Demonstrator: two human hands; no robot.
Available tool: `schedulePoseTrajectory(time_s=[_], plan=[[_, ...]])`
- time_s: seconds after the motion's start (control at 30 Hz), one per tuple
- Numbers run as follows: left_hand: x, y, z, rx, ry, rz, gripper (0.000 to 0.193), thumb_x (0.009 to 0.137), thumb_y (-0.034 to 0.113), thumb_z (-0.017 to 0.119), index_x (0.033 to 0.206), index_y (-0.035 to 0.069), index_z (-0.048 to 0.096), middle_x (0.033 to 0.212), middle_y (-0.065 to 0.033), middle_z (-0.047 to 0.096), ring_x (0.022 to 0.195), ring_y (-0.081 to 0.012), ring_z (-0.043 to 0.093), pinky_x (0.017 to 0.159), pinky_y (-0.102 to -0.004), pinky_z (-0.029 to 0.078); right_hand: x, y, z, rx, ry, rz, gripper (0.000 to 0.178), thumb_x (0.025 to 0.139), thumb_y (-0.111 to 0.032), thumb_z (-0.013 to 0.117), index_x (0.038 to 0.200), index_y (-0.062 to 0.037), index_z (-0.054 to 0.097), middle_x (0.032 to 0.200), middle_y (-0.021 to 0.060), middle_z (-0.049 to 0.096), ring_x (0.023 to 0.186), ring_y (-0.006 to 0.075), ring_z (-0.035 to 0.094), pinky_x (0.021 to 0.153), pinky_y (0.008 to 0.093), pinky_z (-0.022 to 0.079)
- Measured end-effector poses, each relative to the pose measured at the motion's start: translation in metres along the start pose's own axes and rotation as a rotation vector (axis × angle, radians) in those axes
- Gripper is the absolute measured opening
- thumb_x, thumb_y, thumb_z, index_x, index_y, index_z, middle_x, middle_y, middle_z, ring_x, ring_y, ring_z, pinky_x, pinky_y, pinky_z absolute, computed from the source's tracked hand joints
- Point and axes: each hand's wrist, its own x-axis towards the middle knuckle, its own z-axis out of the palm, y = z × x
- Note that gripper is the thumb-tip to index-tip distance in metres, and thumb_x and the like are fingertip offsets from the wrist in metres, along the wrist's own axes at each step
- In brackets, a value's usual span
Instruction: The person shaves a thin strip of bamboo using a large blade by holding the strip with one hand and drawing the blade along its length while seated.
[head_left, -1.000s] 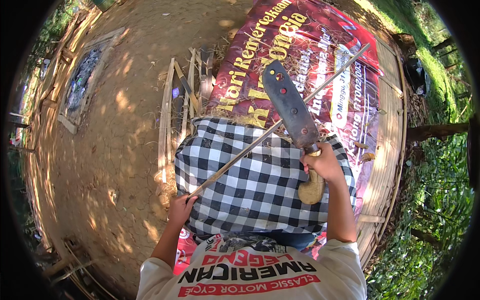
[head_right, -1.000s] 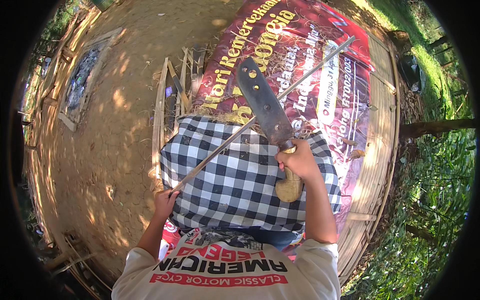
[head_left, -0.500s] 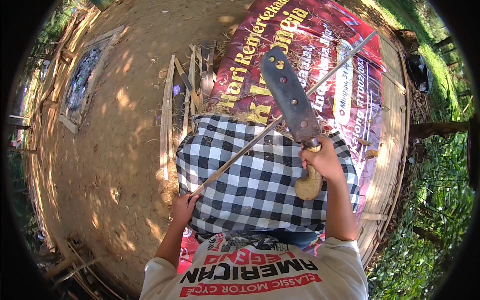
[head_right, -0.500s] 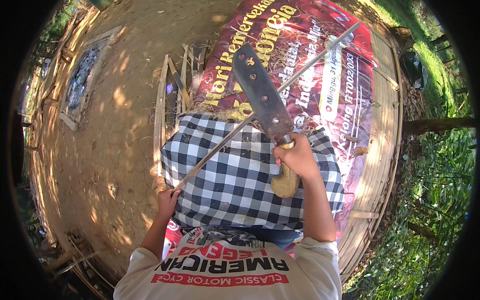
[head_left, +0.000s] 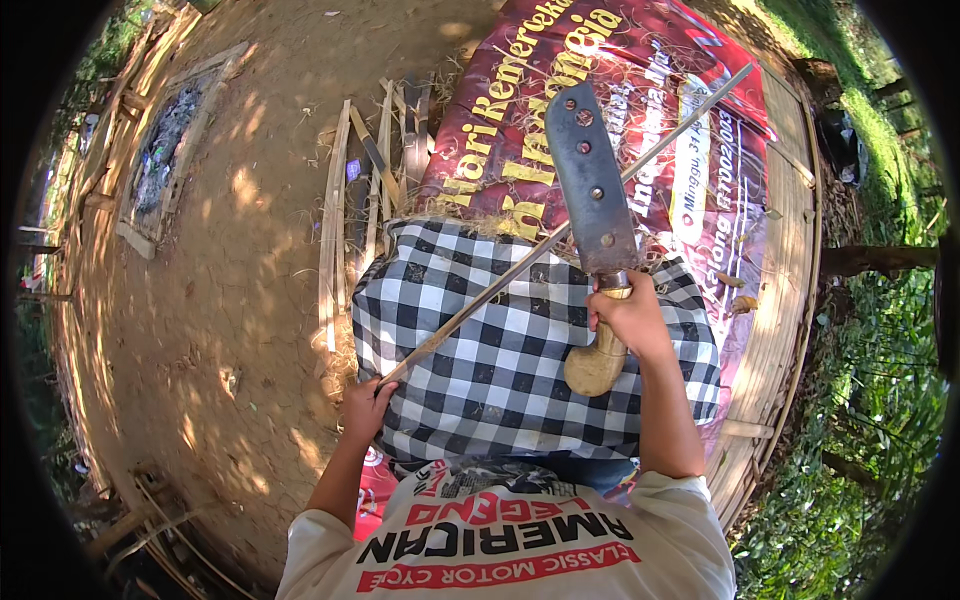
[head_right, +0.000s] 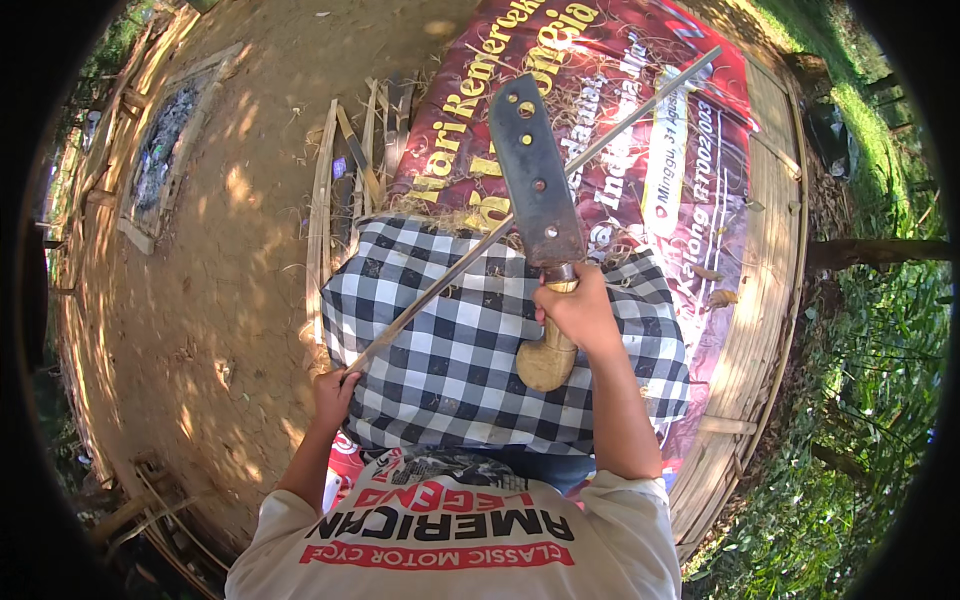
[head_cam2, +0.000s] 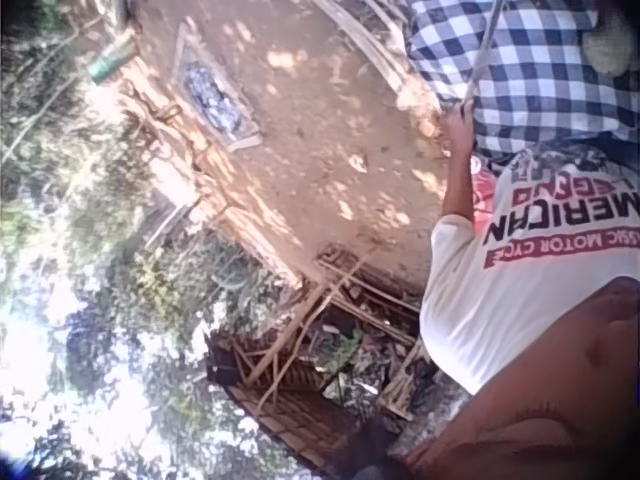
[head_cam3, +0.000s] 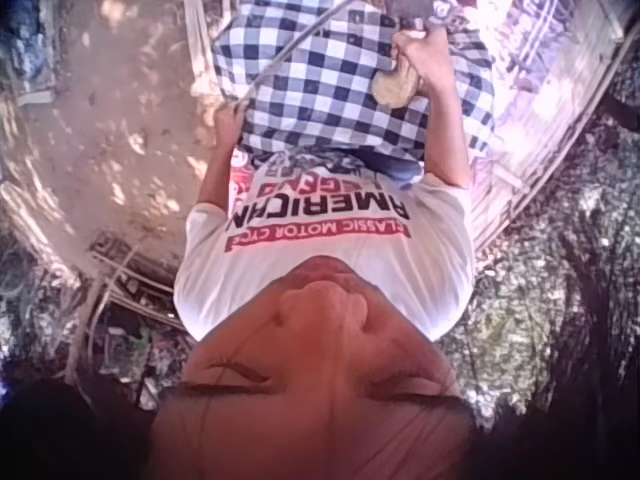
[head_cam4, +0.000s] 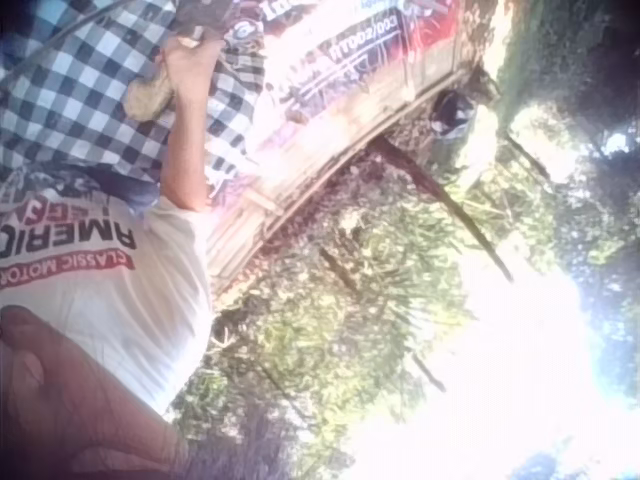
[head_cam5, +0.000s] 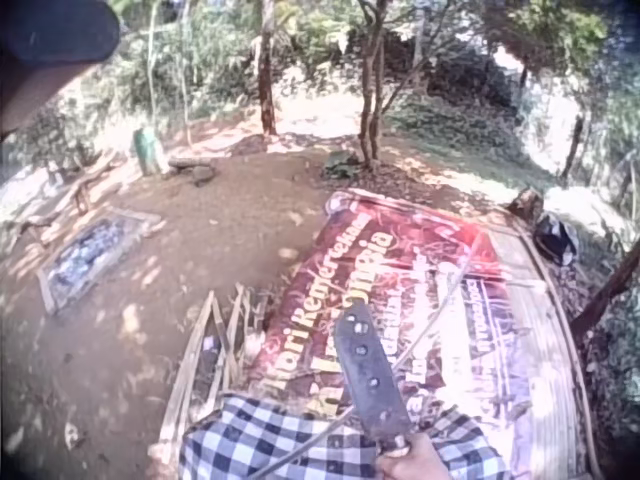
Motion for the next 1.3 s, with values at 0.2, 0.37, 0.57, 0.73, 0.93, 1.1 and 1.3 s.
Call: schedulePoseTrajectory(time_s=[0.2, 0.37, 0.57, 0.73, 0.93, 1.1, 1.3], plan=[[-0.001, -0.006, 0.0, 0.052, 0.008, 0.036, 0.036, 0.087, 0.03, 0.067, 0.071, 0.0, 0.059, 0.057, -0.0185, 0.052, 0.05, -0.0338, 0.054, 0.049, -0.0389, 0.04, -0.013, 0.014, 0.004, -0.174, -0.223, 0.127, 0.012, 0.071, 0.006, 0.064, 0.082, 0.004, 0.058, 0.066, 0.0074, 0.059, 0.052, 0.0142, 0.058, 0.05, 0.0285, 0.047], [-0.001, 0.0, 0.001, -0.064, -0.013, -0.035, 0.036, 0.087, 0.031, 0.068, 0.071, 0.0, 0.06, 0.056, -0.0183, 0.051, 0.048, -0.0327, 0.05, 0.049, -0.0377, 0.039, -0.007, -0.005, -0.004, 0.001, -0.103, 0.052, 0.013, 0.071, 0.006, 0.065, 0.082, 0.0035, 0.058, 0.066, 0.0073, 0.059, 0.052, 0.0143, 0.058, 0.049, 0.0282, 0.047], [0.002, -0.002, -0.005, -0.01, -0.062, -0.046, 0.034, 0.089, 0.028, 0.066, 0.074, -0.001, 0.061, 0.058, -0.0172, 0.051, 0.049, -0.0263, 0.05, 0.05, -0.0358, 0.039, -0.024, 0.028, 0.024, -0.207, -0.355, 0.162, 0.012, 0.069, 0.001, 0.067, 0.078, 0.0049, 0.059, 0.065, 0.0079, 0.06, 0.053, 0.0141, 0.06, 0.05, 0.0281, 0.047], [-0.003, -0.001, 0.003, -0.183, -0.034, -0.07, 0.034, 0.09, 0.028, 0.065, 0.074, -0.002, 0.06, 0.057, -0.0159, 0.051, 0.049, -0.0235, 0.047, 0.05, -0.034, 0.039, -0.028, 0.016, 0.032, -0.351, -0.418, 0.055, 0.011, 0.071, 0.002, 0.067, 0.078, 0.005, 0.059, 0.064, 0.0071, 0.06, 0.053, 0.0125, 0.059, 0.05, 0.0278, 0.047], [-0.004, -0.002, 0.005, -0.132, -0.026, -0.071, 0.036, 0.089, 0.028, 0.067, 0.071, -0.002, 0.058, 0.053, -0.0148, 0.045, 0.045, -0.0231, 0.039, 0.047, -0.0346, 0.036, -0.021, 0.016, 0.028, -0.081, -0.089, 0.024, 0.012, 0.072, 0.005, 0.065, 0.082, 0.0048, 0.058, 0.065, 0.0066, 0.059, 0.053, 0.0127, 0.058, 0.048, 0.0276, 0.047], [-0.003, -0.005, 0.004, -0.131, -0.019, -0.055, 0.038, 0.088, 0.028, 0.068, 0.068, -0.002, 0.055, 0.051, -0.0151, 0.042, 0.044, -0.0241, 0.038, 0.046, -0.035, 0.035, -0.042, 0.048, 0.052, -0.352, -0.247, -0.11, 0.014, 0.07, -0.003, 0.066, 0.079, 0.0064, 0.061, 0.063, 0.0105, 0.061, 0.055, 0.0159, 0.06, 0.053, 0.0314, 0.047], [-0.004, -0.004, 0.004, -0.189, -0.016, -0.063, 0.038, 0.089, 0.026, 0.067, 0.066, -0.001, 0.054, 0.05, -0.0123, 0.04, 0.044, -0.019, 0.038, 0.046, -0.0337, 0.035, -0.044, 0.033, 0.062, -0.424, -0.271, -0.163, 0.021, 0.067, -0.008, 0.068, 0.08, 0.008, 0.063, 0.062, 0.0143, 0.061, 0.057, 0.0172, 0.059, 0.057, 0.0334, 0.047]])
